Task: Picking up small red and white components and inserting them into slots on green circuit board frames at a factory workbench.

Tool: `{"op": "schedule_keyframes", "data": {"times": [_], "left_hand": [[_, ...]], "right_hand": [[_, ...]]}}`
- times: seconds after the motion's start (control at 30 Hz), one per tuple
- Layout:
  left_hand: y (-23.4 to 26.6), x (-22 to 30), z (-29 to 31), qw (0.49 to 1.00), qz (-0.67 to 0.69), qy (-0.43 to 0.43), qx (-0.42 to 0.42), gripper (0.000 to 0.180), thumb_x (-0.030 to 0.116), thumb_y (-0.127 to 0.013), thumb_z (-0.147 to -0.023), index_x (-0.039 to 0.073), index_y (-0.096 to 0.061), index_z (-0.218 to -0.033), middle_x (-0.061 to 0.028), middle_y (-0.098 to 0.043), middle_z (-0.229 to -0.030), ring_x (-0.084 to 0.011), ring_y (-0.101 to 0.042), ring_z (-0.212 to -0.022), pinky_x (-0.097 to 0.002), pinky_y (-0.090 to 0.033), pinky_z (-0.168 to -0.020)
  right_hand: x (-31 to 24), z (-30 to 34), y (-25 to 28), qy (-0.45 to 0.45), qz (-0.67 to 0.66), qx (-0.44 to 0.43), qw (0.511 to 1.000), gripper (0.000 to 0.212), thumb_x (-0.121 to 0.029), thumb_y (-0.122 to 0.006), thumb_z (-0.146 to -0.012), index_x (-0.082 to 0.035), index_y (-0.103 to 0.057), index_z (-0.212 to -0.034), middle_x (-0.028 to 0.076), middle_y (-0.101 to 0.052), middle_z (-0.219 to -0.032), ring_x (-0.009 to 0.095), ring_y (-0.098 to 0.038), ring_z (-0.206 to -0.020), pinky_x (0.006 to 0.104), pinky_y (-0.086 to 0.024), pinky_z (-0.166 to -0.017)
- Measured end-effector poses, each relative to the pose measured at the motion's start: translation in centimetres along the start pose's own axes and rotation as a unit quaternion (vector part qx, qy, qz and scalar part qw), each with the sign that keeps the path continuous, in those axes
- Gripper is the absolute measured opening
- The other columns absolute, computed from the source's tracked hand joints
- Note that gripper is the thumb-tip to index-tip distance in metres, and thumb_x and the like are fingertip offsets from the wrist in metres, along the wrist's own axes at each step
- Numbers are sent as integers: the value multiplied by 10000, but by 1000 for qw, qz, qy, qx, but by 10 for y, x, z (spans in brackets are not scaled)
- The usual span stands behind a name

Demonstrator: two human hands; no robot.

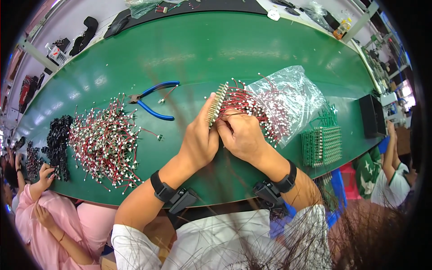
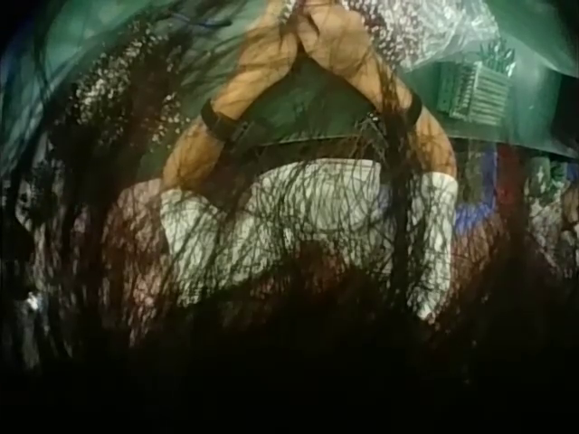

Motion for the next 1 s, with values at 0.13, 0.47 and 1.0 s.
{"op": "schedule_keyframes", "data": {"times": [0.13, 0.47, 1.0], "left_hand": [[2, 3, -1, 1000, -6, -12, 2, 641, -72, -469, -851, -67, -315, -1473, -308, -536, -1336, -444, -575, -1183, -414, -472, -992], [25, -23, -9, 968, 137, 61, 201, 292, 11, -540, -958, -32, -540, -1247, -72, -642, -1163, -137, -594, -1052, -288, -451, -941], [28, -28, -11, 954, 200, 102, 200, 325, -11, -528, -937, -24, -518, -1262, -72, -624, -1185, -142, -578, -1087, -291, -432, -974]], "right_hand": [[2, 1, -2, 3, 8, -13, 1000, 65, -3, -642, -841, 33, -604, -802, 176, -654, -786, 374, -653, -679, 434, -539, -585], [4, -14, 46, 2, 157, 63, 986, 115, -56, -668, -860, -24, -712, -961, 114, -627, -729, 288, -611, -629, 365, -501, -588], [27, -4, 38, 13, 157, -252, 955, 484, 42, -693, -676, -221, -762, -1077, 168, -428, -1483, 429, -360, -1389, 490, -351, -1132]]}}
Point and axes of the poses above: each hand's wrist, its own z-axis away from the middle knuckle, its own y-axis out of the back of the hand, x = y × z, the point moved 4 cm from there along -z, towards the middle knuckle
